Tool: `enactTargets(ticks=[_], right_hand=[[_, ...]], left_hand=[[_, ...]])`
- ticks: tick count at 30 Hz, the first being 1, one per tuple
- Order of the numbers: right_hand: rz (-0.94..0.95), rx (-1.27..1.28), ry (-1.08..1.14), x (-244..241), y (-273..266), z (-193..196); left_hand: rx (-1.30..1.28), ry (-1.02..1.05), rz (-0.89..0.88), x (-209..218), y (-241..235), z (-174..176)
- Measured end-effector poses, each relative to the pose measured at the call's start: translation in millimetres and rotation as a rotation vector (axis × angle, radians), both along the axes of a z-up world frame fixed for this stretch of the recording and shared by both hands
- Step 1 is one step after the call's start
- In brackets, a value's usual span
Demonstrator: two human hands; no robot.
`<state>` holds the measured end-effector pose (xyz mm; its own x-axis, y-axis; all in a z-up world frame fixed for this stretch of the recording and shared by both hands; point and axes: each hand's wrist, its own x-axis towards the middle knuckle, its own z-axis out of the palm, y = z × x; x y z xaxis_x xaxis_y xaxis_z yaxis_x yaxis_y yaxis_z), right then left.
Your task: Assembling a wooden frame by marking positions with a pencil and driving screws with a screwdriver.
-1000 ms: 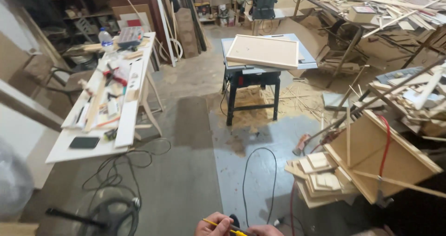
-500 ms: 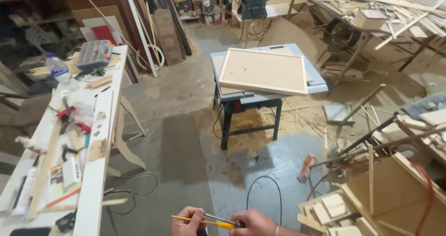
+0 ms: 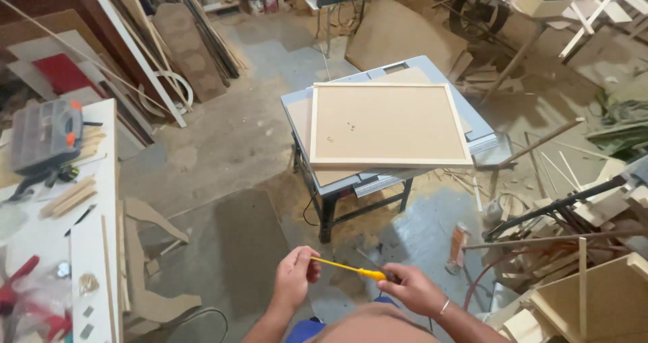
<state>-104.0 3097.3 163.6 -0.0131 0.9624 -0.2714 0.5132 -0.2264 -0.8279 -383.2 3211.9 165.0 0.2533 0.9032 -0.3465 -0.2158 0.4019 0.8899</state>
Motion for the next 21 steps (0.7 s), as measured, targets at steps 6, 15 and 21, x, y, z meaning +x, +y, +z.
enactTargets(ticks=[6,15,21], right_hand=[[-0.250,-0.102,-0.026,78.2,130.6,-14.7],[-0.373,-0.062,-0.594,261.7,366.1,-72.8],[-0.168,-0.079,-0.783,313.1,436.4,-83.4]], left_hand=[[0.048,0.111,-0.145,71.0,139.3,3.2],[-0.212,0.213,0.042,174.4,279.8,-118.7],[-0.177,0.477,-0.042,201.4,342.8,-168.4]])
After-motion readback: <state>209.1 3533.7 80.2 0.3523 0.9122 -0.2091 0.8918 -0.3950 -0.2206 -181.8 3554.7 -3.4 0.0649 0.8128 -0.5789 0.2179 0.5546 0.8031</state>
